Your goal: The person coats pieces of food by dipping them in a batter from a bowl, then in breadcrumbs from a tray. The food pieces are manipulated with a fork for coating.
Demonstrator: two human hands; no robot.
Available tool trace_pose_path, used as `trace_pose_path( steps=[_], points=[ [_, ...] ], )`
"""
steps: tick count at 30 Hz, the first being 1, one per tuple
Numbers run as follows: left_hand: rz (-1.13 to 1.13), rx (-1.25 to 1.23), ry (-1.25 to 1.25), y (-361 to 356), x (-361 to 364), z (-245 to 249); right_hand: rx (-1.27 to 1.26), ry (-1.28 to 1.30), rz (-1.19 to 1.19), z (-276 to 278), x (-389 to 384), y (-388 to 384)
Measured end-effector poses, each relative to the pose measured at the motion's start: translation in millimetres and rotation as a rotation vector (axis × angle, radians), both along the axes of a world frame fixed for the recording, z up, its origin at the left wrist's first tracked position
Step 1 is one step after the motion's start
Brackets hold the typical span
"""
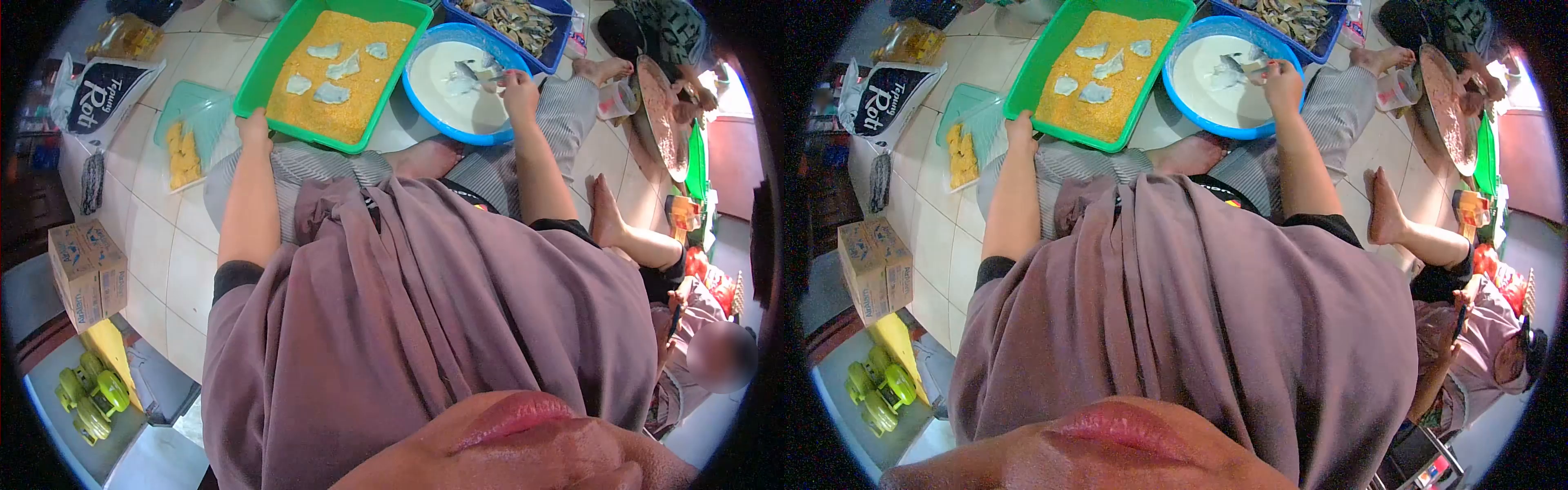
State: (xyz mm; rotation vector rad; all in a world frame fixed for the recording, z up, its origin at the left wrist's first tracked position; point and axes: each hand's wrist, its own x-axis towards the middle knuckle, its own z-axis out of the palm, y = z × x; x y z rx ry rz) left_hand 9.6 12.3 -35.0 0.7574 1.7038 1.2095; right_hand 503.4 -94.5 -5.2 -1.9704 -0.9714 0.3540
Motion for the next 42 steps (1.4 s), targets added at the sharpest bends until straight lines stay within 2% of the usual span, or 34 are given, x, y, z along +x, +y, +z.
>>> trace_pose_path(
  steps=[4, 7, 15, 19, 22, 25, 28, 32, 35, 37, 42],
  points=[
    [-0.004, -0.014, 0.025, -2, 0, 5, -0.065, -0.195, -0.141, 29, 11, -10],
    [-0.025, 0.020, 0.002, -2, 2, 3, -0.044, -0.339, -0.066, 36, 9, -11],
    [-0.002, -0.030, -0.012, -8, 6, 15, -0.104, -0.136, 0.004, 9, -6, 2],
    [-0.009, 0.021, -0.012, 1, -1, -3, -0.101, 0.013, -0.012, 4, -2, 6],
    [0.003, 0.009, -0.023, 0, -1, -4, -0.066, -0.014, -0.024, 16, -12, 5],
    [0.011, -0.004, -0.015, 0, 0, 0, 0.018, -0.235, -0.073, 36, -26, 2],
    [0.005, -0.002, 0.012, 1, -1, -2, 0.140, -0.158, -0.030, 53, -40, 0],
    [0.014, -0.020, 0.011, -2, 3, 4, 0.106, -0.056, 0.168, 43, -50, 0],
    [-0.006, 0.002, 0.010, 2, -1, -2, 0.095, -0.204, 0.125, 28, -42, 0],
    [-0.014, 0.009, 0.003, 3, -6, -10, 0.099, -0.202, 0.082, 34, -35, -2],
    [-0.013, 0.004, -0.035, -2, 2, 4, 0.040, -0.343, 0.059, 38, -29, -5]
  ],
)
